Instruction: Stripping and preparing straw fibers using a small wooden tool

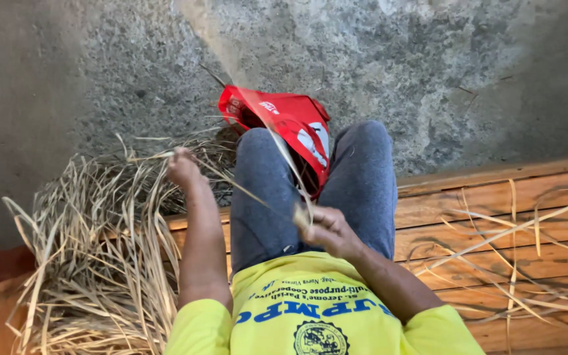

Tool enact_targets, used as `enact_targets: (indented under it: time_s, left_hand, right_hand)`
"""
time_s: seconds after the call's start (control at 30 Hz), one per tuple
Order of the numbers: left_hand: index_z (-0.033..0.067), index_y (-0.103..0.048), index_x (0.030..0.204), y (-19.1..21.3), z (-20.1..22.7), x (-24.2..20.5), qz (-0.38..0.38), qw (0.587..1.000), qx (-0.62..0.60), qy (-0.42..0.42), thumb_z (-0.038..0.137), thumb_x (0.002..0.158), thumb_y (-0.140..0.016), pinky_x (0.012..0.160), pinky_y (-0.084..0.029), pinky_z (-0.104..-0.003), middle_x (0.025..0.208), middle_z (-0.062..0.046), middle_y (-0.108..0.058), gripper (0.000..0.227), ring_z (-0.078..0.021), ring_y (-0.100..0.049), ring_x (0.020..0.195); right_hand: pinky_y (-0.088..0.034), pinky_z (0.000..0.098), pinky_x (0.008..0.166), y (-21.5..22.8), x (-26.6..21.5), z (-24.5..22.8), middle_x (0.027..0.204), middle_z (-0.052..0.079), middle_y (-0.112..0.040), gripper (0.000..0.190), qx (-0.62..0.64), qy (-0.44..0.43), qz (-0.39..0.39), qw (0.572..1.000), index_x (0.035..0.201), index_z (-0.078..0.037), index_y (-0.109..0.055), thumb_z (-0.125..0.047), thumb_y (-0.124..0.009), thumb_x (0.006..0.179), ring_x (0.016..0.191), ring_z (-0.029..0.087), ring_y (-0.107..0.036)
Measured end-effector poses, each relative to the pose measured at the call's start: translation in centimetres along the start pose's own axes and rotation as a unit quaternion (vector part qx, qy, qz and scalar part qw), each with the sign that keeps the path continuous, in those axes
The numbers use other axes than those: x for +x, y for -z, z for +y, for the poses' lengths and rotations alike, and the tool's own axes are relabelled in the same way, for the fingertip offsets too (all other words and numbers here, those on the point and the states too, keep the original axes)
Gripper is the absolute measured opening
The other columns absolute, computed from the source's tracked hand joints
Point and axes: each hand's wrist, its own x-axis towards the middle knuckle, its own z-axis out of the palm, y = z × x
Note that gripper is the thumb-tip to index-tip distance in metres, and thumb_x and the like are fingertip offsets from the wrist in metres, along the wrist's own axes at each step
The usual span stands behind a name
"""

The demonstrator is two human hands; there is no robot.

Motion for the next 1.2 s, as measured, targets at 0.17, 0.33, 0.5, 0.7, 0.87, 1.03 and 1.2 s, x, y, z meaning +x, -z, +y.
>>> enact_targets:
  time_s: [0.17,0.33,0.5,0.7,0.87,1.03,1.2]
  left_hand:
    - [0.0212,-0.074,0.113,4.5,6.5,-6.8,-0.408,0.725,-0.51,0.218,0.054,0.092,-0.066,0.079,-0.065,-0.039,0.108,-0.01,-0.077,0.039,-0.0266,-0.077,0.094]
    - [0.0185,-0.058,0.14,9.0,12.3,-14.5,-0.532,0.662,-0.519,0.102,0.044,0.105,-0.052,0.079,-0.061,-0.027,0.113,-0.012,-0.073,0.044,-0.0197,-0.074,0.093]
    - [0.0077,-0.066,0.117,9.7,13.6,-18.6,-0.435,0.756,-0.486,0.054,0.025,0.103,-0.063,0.063,-0.06,-0.019,0.09,-0.01,-0.072,0.023,-0.0135,-0.072,0.071]
    - [0.0007,-0.069,0.112,8.9,13.3,-23.4,-0.347,0.811,-0.47,0.029,0.012,0.1,-0.067,0.053,-0.058,-0.017,0.083,-0.014,-0.073,0.017,-0.0135,-0.071,0.062]
    - [0.0026,-0.069,0.111,7.0,11.5,-27.2,-0.359,0.832,-0.421,0.046,0.006,0.094,-0.071,0.049,-0.056,-0.02,0.08,-0.016,-0.075,0.017,-0.0173,-0.073,0.06]
    - [-0.0006,-0.073,0.102,4.9,9.2,-27.0,-0.341,0.859,-0.373,0.079,0.011,0.098,-0.069,0.058,-0.059,-0.022,0.079,-0.012,-0.074,0.013,-0.0135,-0.071,0.064]
    - [0.0064,-0.075,0.098,2.7,8.2,-24.5,-0.345,0.877,-0.326,0.079,0.01,0.098,-0.065,0.056,-0.058,-0.021,0.073,-0.006,-0.071,0.01,-0.01,-0.068,0.06]
  right_hand:
    - [-0.034,0.0254,0.036,2.4,2.2,-0.6,0.057,0.013,-0.043,0.036,0.118,0.076,0.23,0.963,0.08,-0.003,-0.059,-0.031,-0.057,0.102,0.044,0.016,-0.037]
    - [-0.034,0.0195,0.036,6.8,2.6,-1.3,0.058,0.002,-0.034,0.035,0.139,0.062,0.229,0.961,0.089,-0.007,-0.05,-0.036,-0.048,0.109,0.042,0.011,-0.038]
    - [-0.035,0.0228,0.035,10.0,2.1,-0.9,0.057,0.005,-0.037,0.035,0.091,0.043,0.274,0.956,0.092,-0.003,-0.051,-0.036,-0.053,0.105,0.043,0.014,-0.04]
    - [-0.037,0.0183,0.039,7.6,4.8,0.2,0.064,-0.003,-0.044,0.036,0.091,0.038,0.308,0.946,0.096,-0.017,-0.055,-0.053,-0.059,0.101,0.046,0.009,-0.047]
    - [-0.052,0.0288,0.062,2.3,8.4,2.6,0.082,0.011,-0.069,0.018,-0.06,-0.037,0.224,0.972,0.11,-0.007,-0.066,-0.02,-0.069,0.097,0.072,0.017,-0.064]
    - [-0.049,0.0282,0.057,1.3,9.4,1.8,0.066,0.006,-0.065,0.021,-0.16,-0.042,0.196,0.967,0.103,-0.008,-0.069,-0.029,-0.064,0.104,0.061,0.015,-0.058]
    - [-0.048,0.0251,0.057,1.8,8.3,4.0,0.062,0.003,-0.06,0.02,-0.19,-0.038,0.188,0.963,0.094,-0.012,-0.071,-0.03,-0.07,0.102,0.059,0.013,-0.057]
